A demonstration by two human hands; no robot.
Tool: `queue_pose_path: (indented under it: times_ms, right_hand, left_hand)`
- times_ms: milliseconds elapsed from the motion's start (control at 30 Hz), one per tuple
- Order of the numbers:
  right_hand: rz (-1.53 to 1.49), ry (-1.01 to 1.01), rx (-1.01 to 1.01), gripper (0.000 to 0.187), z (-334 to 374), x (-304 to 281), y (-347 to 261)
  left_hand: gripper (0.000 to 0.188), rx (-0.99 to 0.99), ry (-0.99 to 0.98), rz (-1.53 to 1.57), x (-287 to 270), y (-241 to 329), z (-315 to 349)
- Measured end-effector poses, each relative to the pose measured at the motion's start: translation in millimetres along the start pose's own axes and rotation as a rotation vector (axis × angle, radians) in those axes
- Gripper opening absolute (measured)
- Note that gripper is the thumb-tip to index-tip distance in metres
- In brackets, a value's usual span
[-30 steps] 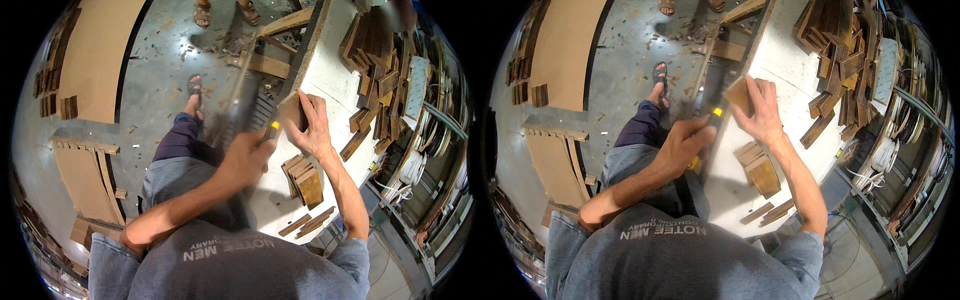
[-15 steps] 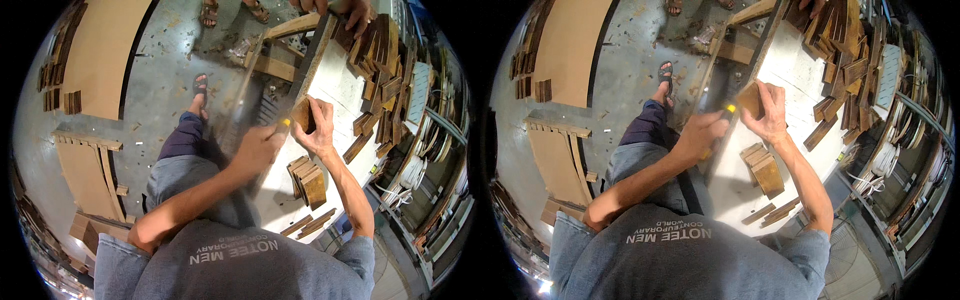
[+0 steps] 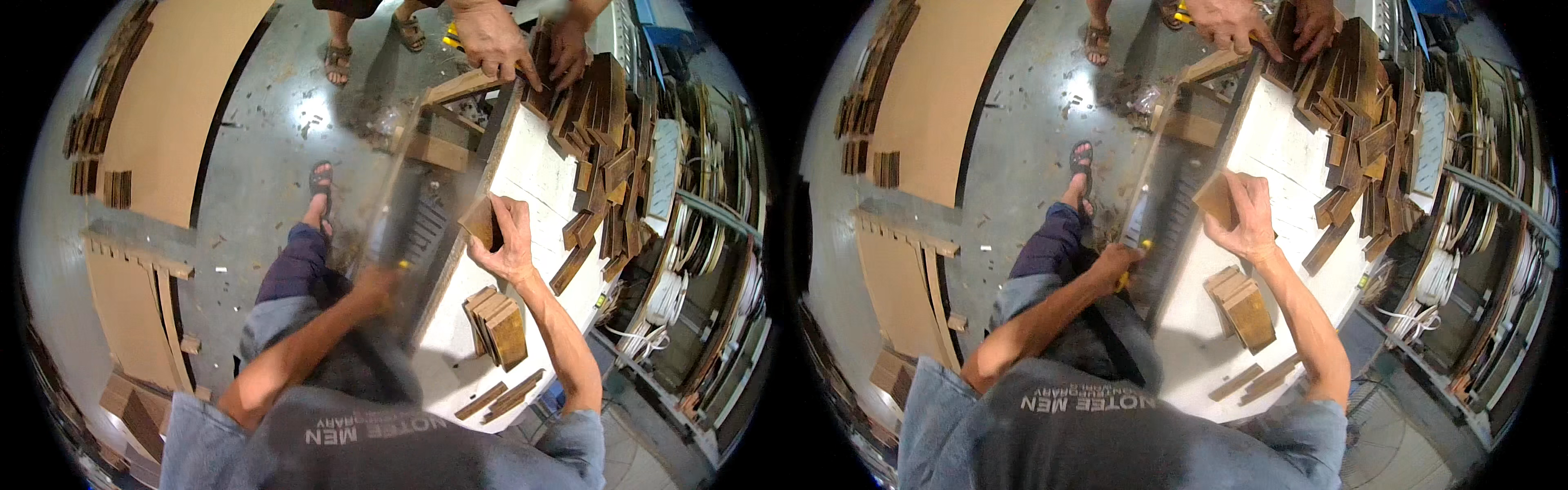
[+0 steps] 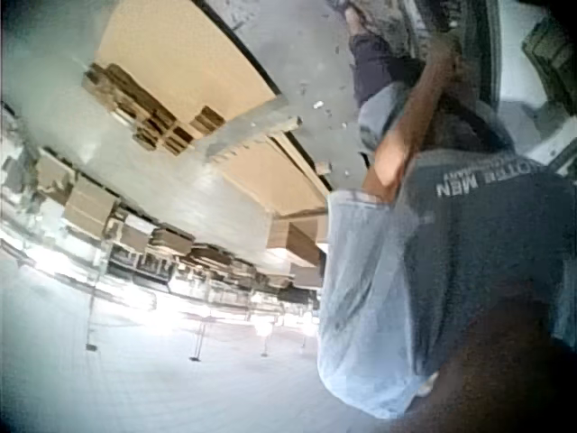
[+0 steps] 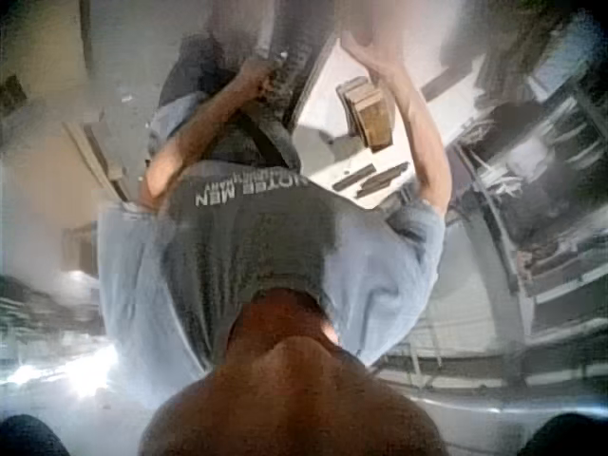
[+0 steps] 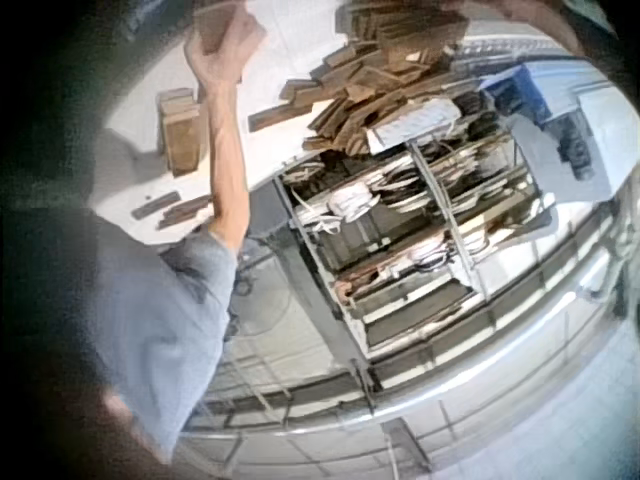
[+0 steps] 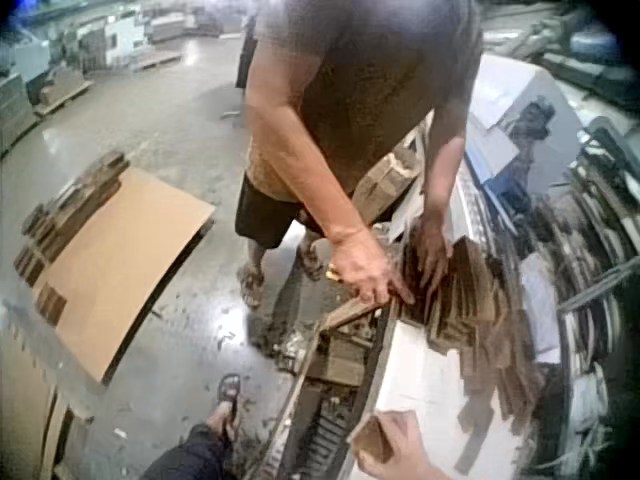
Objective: The person groups wood blocks on a table, moves them to a cardboard board on the floor, and uses a hand tool with a yellow handle to scrape the edges of individual pieces.
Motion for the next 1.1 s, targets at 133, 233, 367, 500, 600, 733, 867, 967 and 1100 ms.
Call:
queue_pose_path:
  times_ms: [133, 233, 367, 500, 600, 733, 867, 967, 1100]
  right_hand:
    - [-0.058, -0.195, 0.096, 0.085, -33, -8, -11]
    - [-0.073, 0.02, 0.078, 0.074, -26, -52, -8]
    - [-1.102, 0.614, 0.704, 0.056, 7, -137, 64]
    - [-1.458, 0.84, 0.711, 0.056, 23, -165, 52]
    - [-1.709, 0.899, 0.751, 0.053, 52, -143, 51]
    - [-1.772, 0.895, 0.8, 0.05, 81, -125, 45]
    - [-1.137, 0.615, 0.802, 0.046, 115, -157, 7]
    - [-0.168, 0.407, 0.46, 0.058, 109, -192, -81]
    - [-0.065, 0.187, 0.444, 0.062, 140, -134, -90]
  left_hand:
    - [0.011, 0.68, -0.359, -0.714, 23, 80, 25]
    - [0.02, 0.545, -0.351, -0.457, 18, 123, 38]
    - [0.019, 0.099, -0.197, -0.034, 8, 137, 67]
    - [0.021, 0.226, -0.188, -0.042, 17, 156, 90]
    - [0.02, 0.161, -0.24, -0.107, 33, 142, 105]
    - [0.021, 0.208, -0.357, -0.15, 52, 133, 118]
    - [0.023, 0.224, -0.318, -0.215, 43, 139, 121]
    - [0.023, 0.216, -0.258, -0.198, 22, 133, 116]
    - [0.022, 0.219, -0.269, -0.22, 27, 126, 116]
Point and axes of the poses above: each hand's wrist, its own z-axis away from the middle knuckle, its own x-axis out of the palm, y = z × x, the point moved 10 cm from there along -z, towards the middle knuckle, and after that the axes turned 1 degree about x, right-handed, at the moved point
